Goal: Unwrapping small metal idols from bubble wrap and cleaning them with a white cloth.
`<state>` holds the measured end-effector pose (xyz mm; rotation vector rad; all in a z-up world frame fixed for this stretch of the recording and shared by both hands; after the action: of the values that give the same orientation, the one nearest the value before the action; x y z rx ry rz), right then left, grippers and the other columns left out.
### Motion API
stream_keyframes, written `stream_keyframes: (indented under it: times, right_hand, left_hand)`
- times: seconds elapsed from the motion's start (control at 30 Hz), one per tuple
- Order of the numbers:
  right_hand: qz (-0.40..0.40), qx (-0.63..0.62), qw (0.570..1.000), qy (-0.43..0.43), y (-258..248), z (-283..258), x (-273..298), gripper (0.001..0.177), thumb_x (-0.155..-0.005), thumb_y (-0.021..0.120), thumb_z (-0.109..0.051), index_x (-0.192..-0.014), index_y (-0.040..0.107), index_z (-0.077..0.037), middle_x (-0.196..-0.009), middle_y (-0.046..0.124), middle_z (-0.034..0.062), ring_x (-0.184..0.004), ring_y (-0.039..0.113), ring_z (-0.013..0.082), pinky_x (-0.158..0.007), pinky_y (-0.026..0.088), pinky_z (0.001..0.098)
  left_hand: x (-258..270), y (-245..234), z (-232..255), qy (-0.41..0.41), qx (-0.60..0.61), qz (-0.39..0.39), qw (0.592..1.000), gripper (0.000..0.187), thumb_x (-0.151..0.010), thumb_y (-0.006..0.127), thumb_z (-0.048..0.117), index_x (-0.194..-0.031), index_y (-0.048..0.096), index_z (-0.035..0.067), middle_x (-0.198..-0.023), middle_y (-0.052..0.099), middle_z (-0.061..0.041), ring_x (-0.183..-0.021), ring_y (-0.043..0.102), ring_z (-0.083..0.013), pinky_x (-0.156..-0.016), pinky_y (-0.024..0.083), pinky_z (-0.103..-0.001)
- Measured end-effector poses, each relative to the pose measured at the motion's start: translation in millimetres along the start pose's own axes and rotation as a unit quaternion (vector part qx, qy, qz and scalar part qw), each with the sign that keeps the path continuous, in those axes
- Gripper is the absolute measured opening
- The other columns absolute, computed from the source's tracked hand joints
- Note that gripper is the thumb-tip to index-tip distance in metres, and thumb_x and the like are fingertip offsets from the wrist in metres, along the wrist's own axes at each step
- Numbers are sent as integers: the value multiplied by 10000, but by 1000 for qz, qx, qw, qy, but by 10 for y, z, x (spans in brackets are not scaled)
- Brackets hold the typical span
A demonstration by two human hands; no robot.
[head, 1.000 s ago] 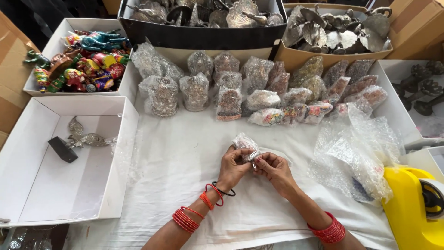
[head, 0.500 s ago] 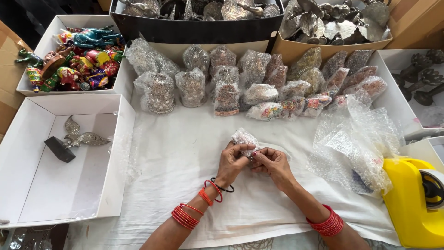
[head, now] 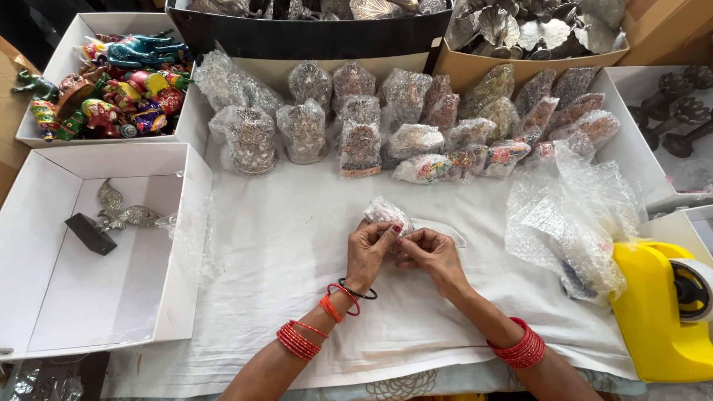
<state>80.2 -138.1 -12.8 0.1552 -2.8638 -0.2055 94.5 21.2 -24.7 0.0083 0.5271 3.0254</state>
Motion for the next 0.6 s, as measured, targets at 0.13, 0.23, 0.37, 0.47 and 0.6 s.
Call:
stream_keyframes:
  times: [0.13,0.23,0.37,0.47,0.6]
  right_hand:
    - [-19,-7,999,-24,42,-42,44,179,-900,718,-90,-1043,699,16,-931,777,96,-843,764,154,-734,675,315]
    - [-14,-4,999,-38,25,9,33,189,-905,730,-63,-1065,695,32,-938,769,113,-826,755,174,-747,676,325]
    - [-7,-1,999,-40,-6,69,18,176,-908,735,-61,-1036,662,35,-916,759,140,-808,764,191,-718,675,319]
    - [11,-8,999,-30,9,-25,24,259,-868,750,-70,-1006,538,-12,-882,753,152,-750,776,206,-650,684,325]
    - [29,12,999,-25,44,-113,51,406,-826,792,-90,-996,424,-69,-821,733,139,-653,762,200,-567,681,315]
  left_hand:
    - [9,0,28,4,-17,10,1000,245,-960,731,152,-1135,756,-18,-910,768,-38,-787,677,-52,-678,562,-194]
    - [8,-2,11,29,-27,2,999,242,-963,727,152,-1129,759,-21,-924,767,-19,-802,675,-47,-685,561,-187]
    - [60,61,148,25,-38,-4,999,310,-958,730,124,-1249,722,18,-978,740,-34,-801,666,-55,-695,583,-209]
    - [75,87,275,41,-39,-9,998,458,-944,721,93,-1392,628,65,-1065,709,-27,-840,658,-58,-728,597,-222]
    - [89,114,453,64,-18,-22,998,598,-941,700,40,-1505,505,83,-1121,707,-40,-940,684,-84,-798,612,-238]
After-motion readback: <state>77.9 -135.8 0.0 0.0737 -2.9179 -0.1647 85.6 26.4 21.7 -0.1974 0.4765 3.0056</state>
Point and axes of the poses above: each hand's wrist, its own x-axis away from the middle knuckle, its own y-axis out of the palm, z = x × y, the point moved 5 cm from there along -x, towards the middle knuckle
